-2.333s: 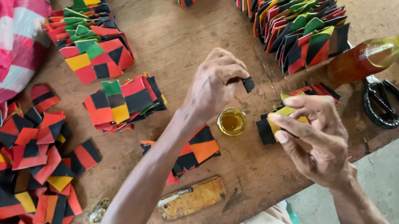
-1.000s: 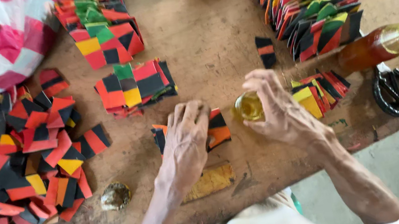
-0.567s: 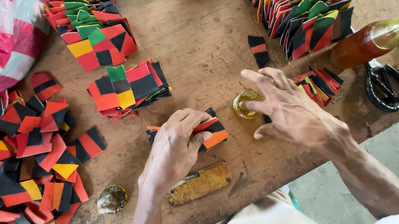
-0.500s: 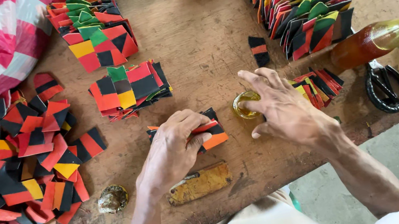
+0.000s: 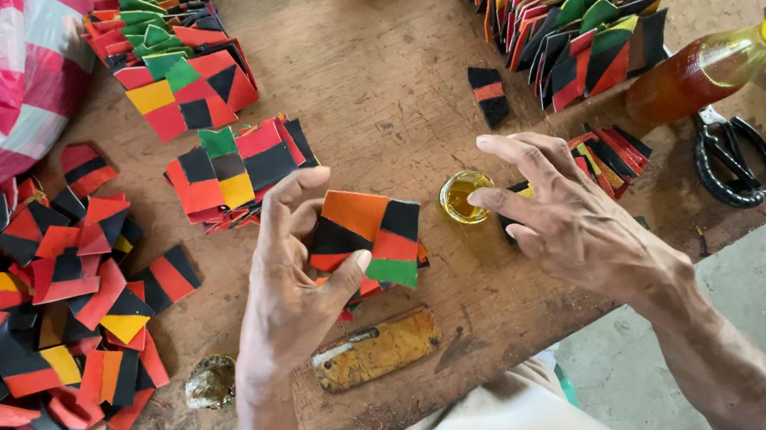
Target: The person opens a bottle of liquid, pours some into a small cup on the workbench, then picks up colorful foam pieces one at a time, dips or wets them in the cup, and presses them together into stacks, building up piles of assembled pieces on the table.
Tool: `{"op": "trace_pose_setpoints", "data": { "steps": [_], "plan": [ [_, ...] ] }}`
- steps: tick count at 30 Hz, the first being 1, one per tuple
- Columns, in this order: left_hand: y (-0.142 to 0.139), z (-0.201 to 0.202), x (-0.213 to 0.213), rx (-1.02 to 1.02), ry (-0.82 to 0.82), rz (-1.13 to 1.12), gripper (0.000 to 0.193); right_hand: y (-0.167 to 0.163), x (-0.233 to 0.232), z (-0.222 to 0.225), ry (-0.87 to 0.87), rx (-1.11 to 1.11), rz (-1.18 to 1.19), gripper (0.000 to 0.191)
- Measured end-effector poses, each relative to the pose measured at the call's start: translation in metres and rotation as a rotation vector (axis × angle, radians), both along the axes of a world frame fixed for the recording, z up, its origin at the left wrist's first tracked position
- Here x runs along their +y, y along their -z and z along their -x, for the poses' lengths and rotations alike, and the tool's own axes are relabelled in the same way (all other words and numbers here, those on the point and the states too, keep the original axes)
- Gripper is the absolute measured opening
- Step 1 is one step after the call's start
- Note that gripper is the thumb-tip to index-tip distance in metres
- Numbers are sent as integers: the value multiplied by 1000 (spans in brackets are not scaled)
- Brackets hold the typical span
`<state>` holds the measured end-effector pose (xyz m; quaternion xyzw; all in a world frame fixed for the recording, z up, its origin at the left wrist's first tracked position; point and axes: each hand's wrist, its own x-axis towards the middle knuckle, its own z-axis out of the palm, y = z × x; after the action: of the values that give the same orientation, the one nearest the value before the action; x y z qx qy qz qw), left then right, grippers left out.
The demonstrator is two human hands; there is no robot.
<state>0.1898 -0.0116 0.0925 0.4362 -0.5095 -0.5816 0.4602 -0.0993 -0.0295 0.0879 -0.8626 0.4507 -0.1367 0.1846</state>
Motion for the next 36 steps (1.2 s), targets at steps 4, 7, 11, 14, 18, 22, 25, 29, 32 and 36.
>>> {"op": "trace_pose_setpoints", "data": {
  "steps": [4,7,11,14,18,22,25,29,32,36],
  "plan": [
    [8,1,-2,-158,28,157,40,5,7,1,6,-48,4,56],
    [17,3,-2,-19,-2,63,37,6,10,1,28,-51,-6,54],
    [35,5,0,58,-50,-38,42,-2,9,4,9,-35,-4,47],
    [49,8,2,219,-73,-144,41,-17,14,12,143,4,211,41],
    [58,13,3,563,-31,-221,41,-25,32,14,354,-444,339,42],
    [57,21,0,654,29,-224,42,-9,31,-4,82,-497,114,67],
    [54,25,0,631,63,-228,43,2,23,-15,-61,-543,-55,85],
    [54,28,0,689,125,-270,42,6,19,-18,-73,-495,-102,88],
    [56,29,-2,715,93,-243,41,5,20,-18,-79,-495,-21,76],
    [59,30,-3,724,74,-225,42,5,20,-19,-52,-550,56,67]
  ]
}}
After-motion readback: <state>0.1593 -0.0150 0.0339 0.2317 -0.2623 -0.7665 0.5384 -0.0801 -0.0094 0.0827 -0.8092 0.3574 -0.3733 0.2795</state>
